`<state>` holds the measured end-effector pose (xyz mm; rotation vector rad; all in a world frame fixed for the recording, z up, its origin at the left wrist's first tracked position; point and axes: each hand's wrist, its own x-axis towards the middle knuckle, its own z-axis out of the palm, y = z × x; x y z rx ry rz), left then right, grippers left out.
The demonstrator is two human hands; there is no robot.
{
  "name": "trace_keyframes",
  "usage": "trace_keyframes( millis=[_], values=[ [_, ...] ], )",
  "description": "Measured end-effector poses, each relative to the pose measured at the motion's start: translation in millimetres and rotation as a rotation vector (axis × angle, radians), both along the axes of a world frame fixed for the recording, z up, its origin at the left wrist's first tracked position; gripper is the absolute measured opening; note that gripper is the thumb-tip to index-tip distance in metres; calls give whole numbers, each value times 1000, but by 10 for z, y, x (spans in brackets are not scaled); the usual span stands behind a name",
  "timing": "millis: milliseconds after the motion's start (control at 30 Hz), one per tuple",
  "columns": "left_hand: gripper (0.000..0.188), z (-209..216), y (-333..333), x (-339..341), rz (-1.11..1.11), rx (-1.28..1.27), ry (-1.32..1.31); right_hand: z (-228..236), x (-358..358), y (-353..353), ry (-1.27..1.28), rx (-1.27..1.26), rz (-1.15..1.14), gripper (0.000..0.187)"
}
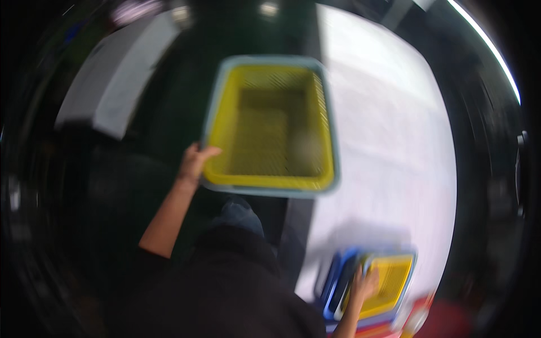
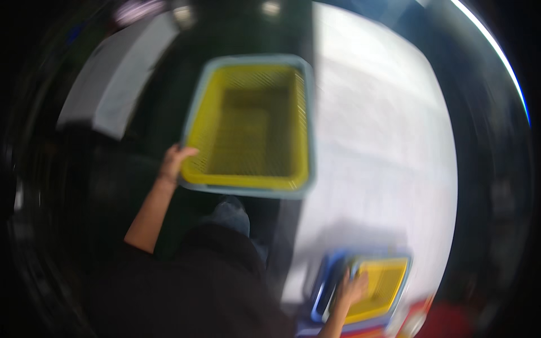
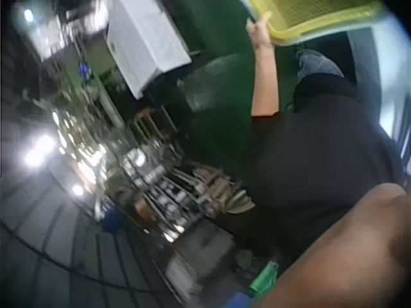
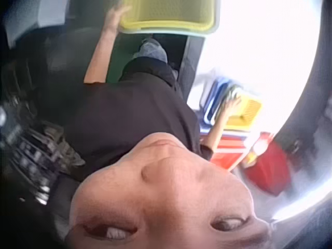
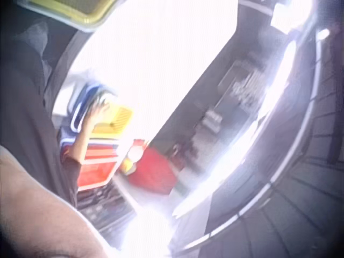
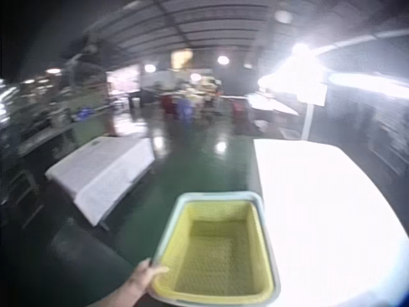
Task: The person moves a red plastic chair and places it under a table. They then use a yellow duster to wipe the surfaces of several tables, moving items like plastic baskets and a red tray aside to reach the work. The person continues dusting multiple tables in the room.
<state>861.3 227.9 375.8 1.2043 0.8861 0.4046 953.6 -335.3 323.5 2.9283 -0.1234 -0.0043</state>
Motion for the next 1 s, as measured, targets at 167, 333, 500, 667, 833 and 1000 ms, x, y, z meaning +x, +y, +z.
trace_keyframes(
  millis=[167,333,500,667,833,1000],
  values=[
    [49,-445,527,-323,90,-4,-50,-224,795,523,-337,166,320,62],
    [56,-955,1412,-552,172,82,78,-800,1501,3399,818,1404,177,68],
    [51,-1161,2475,-609,288,280,228,-689,1766,6294,1392,1323,428,73],
    [53,-1269,2857,-656,337,423,301,-1043,2115,7581,1509,1221,481,55],
    [54,-1501,3087,-637,388,616,444,-1627,2362,8229,1644,1087,666,39],
    [68,-1397,2735,-659,821,740,481,-1830,2136,8795,1806,1022,694,33]
  ],
)
